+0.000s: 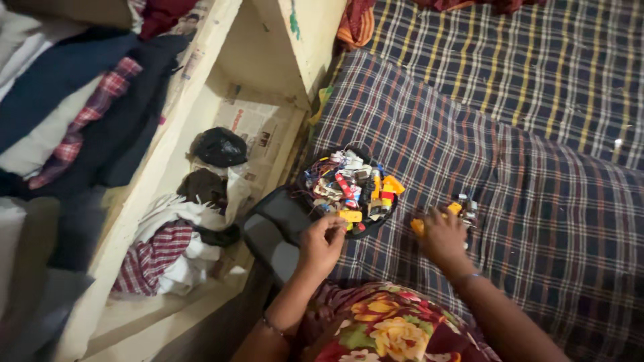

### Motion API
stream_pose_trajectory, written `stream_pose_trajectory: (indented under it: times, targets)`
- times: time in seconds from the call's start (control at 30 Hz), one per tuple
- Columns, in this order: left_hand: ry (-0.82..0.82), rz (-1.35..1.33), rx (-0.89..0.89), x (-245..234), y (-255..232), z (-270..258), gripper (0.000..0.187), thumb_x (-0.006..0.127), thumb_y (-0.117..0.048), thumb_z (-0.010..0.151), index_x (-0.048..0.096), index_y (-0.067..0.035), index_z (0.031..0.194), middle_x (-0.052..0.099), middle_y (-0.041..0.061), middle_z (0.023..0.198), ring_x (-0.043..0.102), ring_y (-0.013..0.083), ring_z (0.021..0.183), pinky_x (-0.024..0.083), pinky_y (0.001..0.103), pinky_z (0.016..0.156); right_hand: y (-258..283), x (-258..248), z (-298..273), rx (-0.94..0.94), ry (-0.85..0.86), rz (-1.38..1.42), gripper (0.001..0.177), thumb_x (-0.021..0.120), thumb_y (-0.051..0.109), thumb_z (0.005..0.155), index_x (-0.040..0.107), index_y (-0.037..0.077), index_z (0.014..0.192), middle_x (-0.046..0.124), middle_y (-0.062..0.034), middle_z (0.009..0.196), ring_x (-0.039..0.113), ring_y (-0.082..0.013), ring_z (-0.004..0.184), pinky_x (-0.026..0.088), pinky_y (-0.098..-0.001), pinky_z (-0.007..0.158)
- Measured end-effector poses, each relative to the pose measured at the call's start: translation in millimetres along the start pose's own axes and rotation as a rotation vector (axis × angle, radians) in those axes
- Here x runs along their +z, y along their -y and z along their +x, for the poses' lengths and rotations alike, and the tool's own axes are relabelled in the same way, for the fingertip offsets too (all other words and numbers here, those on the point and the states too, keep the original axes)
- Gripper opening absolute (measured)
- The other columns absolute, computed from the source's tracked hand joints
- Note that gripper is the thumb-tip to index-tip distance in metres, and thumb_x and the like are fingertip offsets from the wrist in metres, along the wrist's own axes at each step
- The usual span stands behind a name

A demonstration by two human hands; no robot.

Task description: The person sorts small plastic blocks on a bed, places them into a black zippered bag, and then puts the bag onto a shelf with folded clothes.

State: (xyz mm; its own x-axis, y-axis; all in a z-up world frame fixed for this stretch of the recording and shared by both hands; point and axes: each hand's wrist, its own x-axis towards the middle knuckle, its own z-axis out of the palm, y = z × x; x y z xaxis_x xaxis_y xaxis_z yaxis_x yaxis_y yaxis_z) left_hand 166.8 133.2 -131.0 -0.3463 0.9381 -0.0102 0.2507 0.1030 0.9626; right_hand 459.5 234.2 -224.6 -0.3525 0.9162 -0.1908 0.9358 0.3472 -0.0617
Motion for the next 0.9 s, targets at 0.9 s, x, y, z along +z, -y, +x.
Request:
stream_pose_trajectory:
  times: [0.9]
  targets:
    - [0.131, 0.109, 0.537, 2.9, -94.5, -20.7, 0.026, 0.078, -0.011, 0.094, 0.068, -0.003, 0.116, 0.071, 0.018, 0.102, 0.070, 0.0387, 0.095, 0.057, 0.043, 0.086, 72.9, -102.3, -62.1, 0.287, 0.421, 2.245, 0.018, 0.060, 0.019, 0.098, 0.062, 0.008, 0.112, 0.069, -0.0076, 0.100, 0.067, -0.0205, 0.094, 0.054, -0.0420, 0.092]
